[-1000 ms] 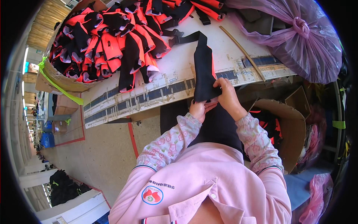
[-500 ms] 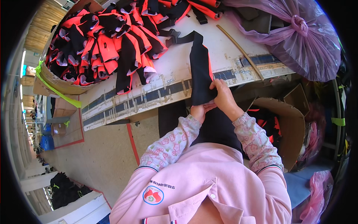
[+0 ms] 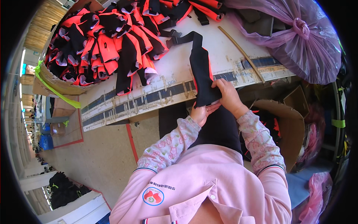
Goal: Assembling components of life jackets by using a wooden rod to turn fabric sleeves inside out and inserting foam.
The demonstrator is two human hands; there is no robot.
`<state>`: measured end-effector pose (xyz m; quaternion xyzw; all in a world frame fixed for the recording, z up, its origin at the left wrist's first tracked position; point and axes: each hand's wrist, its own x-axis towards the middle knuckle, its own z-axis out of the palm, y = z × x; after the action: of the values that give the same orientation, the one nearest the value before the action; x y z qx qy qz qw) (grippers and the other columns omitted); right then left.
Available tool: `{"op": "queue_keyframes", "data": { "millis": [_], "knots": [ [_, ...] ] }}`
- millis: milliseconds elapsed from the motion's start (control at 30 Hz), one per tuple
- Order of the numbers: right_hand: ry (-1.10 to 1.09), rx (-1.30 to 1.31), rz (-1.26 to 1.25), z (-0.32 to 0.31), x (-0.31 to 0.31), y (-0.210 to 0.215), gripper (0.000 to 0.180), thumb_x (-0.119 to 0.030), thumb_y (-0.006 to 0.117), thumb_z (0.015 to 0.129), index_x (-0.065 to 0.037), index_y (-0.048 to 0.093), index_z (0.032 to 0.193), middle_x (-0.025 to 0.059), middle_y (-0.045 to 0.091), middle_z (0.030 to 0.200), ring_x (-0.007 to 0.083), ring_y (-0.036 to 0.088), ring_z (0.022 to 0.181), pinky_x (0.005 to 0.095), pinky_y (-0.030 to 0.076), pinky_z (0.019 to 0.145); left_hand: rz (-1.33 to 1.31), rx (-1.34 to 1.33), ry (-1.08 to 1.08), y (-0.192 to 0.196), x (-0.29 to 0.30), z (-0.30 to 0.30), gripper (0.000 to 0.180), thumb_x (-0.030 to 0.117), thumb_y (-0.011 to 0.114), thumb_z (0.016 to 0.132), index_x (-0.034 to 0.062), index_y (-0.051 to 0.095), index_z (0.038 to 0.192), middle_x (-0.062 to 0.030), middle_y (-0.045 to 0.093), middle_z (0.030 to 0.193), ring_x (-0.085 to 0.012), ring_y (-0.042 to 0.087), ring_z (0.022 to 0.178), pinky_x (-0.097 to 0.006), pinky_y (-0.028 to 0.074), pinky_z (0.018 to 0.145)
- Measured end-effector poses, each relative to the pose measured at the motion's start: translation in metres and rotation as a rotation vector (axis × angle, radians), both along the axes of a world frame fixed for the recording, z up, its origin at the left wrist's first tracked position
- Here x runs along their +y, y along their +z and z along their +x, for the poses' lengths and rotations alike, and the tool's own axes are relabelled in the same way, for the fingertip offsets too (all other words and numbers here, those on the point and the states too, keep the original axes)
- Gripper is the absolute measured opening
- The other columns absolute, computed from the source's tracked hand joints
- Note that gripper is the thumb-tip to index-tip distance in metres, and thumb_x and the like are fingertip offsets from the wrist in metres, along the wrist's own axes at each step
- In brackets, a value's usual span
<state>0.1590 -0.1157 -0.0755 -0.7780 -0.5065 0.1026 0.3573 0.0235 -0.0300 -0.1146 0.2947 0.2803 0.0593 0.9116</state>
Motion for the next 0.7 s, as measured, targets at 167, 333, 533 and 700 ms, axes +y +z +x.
{"op": "queue_keyframes", "data": {
  "millis": [167, 333, 533, 700],
  "knots": [
    [0.285, 0.269, -0.312, 0.02, -0.007, 0.069, 0.052, -0.017, 0.069, 0.074, -0.005, 0.051, 0.121, 0.0184, 0.053, 0.117, 0.032, 0.048, 0.113, 0.0377, 0.038, 0.096, 0.141, -0.159, -0.059, -0.001, -0.002, -0.001, 0.034, 0.021, 0.036, 0.097, 0.0041, 0.041, 0.126, -0.0155, 0.055, 0.116, -0.0302, 0.057, 0.106, -0.042, 0.044, 0.095],
    [-0.046, -0.315, 0.183, -0.026, 0.076, 0.083, 0.077, -0.04, 0.059, 0.082, 0.003, 0.027, 0.136, 0.0246, 0.027, 0.141, 0.0371, 0.022, 0.133, 0.0452, 0.019, 0.108, 0.222, -0.036, 0.119, -0.024, -0.013, 0.009, 0.031, 0.019, 0.04, 0.096, 0.0045, 0.044, 0.123, -0.0147, 0.056, 0.115, -0.0277, 0.058, 0.104, -0.039, 0.046, 0.092],
    [-0.147, -0.447, -0.146, 0.035, 0.067, -0.018, 0.077, -0.052, 0.046, 0.085, -0.001, 0.027, 0.138, 0.0145, 0.023, 0.146, 0.0253, 0.019, 0.137, 0.0451, 0.013, 0.11, 0.326, 0.108, -0.051, -0.009, -0.016, 0.009, 0.033, 0.025, 0.032, 0.098, -0.0007, 0.046, 0.114, -0.0205, 0.063, 0.101, -0.0307, 0.064, 0.091, -0.037, 0.048, 0.086],
    [-0.12, -0.486, -0.236, 0.05, 0.082, -0.009, 0.076, -0.051, 0.047, 0.085, -0.003, 0.026, 0.139, 0.0153, 0.022, 0.146, 0.0273, 0.017, 0.137, 0.0454, 0.014, 0.11, 0.141, 0.014, -0.09, -0.002, -0.005, 0.017, 0.026, 0.011, 0.035, 0.095, 0.0024, 0.042, 0.119, -0.0191, 0.056, 0.111, -0.0358, 0.061, 0.097, -0.046, 0.049, 0.088]
  ]
}}
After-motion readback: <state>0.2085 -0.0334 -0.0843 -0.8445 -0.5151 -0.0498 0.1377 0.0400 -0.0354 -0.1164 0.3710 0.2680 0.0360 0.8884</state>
